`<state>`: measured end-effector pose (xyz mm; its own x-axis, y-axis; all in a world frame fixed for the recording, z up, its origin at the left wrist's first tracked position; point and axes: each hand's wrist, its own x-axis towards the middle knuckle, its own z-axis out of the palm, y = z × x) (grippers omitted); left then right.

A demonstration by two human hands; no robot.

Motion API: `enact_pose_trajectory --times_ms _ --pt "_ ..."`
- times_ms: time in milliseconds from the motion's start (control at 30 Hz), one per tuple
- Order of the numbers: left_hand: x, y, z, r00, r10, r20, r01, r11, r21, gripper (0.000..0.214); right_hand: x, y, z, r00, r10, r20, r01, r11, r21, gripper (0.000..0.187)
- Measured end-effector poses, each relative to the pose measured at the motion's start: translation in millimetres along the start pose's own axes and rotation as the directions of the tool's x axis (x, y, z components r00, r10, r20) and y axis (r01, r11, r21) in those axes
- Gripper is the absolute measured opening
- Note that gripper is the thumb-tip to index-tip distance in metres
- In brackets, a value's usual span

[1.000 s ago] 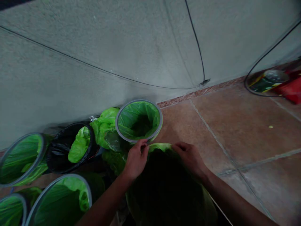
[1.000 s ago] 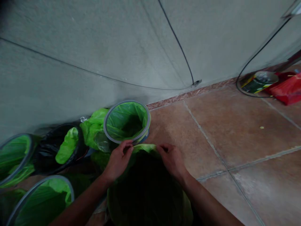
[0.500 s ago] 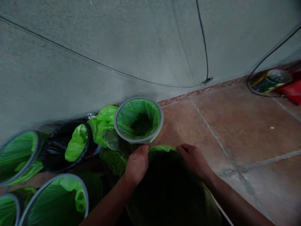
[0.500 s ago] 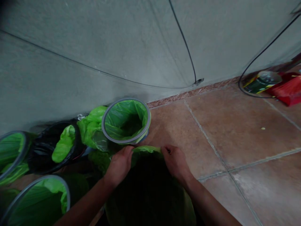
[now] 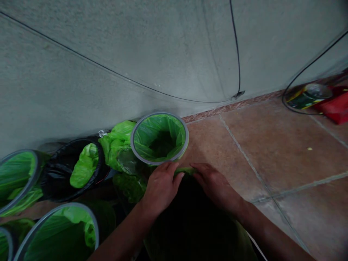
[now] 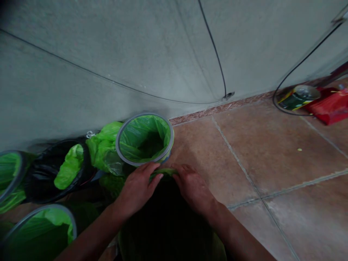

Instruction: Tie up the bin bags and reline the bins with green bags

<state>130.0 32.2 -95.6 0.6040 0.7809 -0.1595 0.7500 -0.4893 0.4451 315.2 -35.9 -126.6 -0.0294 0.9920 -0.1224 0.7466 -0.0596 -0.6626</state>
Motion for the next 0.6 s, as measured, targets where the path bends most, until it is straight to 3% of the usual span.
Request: enact_pose_trajectory --times_ms 167,400,600 --pt "9 -16 20.0 0.991 0.039 0.131 -0.050 0.995 0.085 0.024 -3 11 8 0.991 0.074 0.116 -0.067 0.996 -0.066 0.040" --pt "2 -28 20.6 0.990 0.014 0.138 -0.022 0.998 0.058 0.022 -7 13 -1 0.969 0.145 0.198 -0.158 0.986 0.049 0.037" --pt "0 -25 22.6 0.991 -0.012 0.136 0.005 0.999 0.050 0.025 -9 22 9 0.977 0.124 0.173 -0.131 0.991 0.033 0.036"
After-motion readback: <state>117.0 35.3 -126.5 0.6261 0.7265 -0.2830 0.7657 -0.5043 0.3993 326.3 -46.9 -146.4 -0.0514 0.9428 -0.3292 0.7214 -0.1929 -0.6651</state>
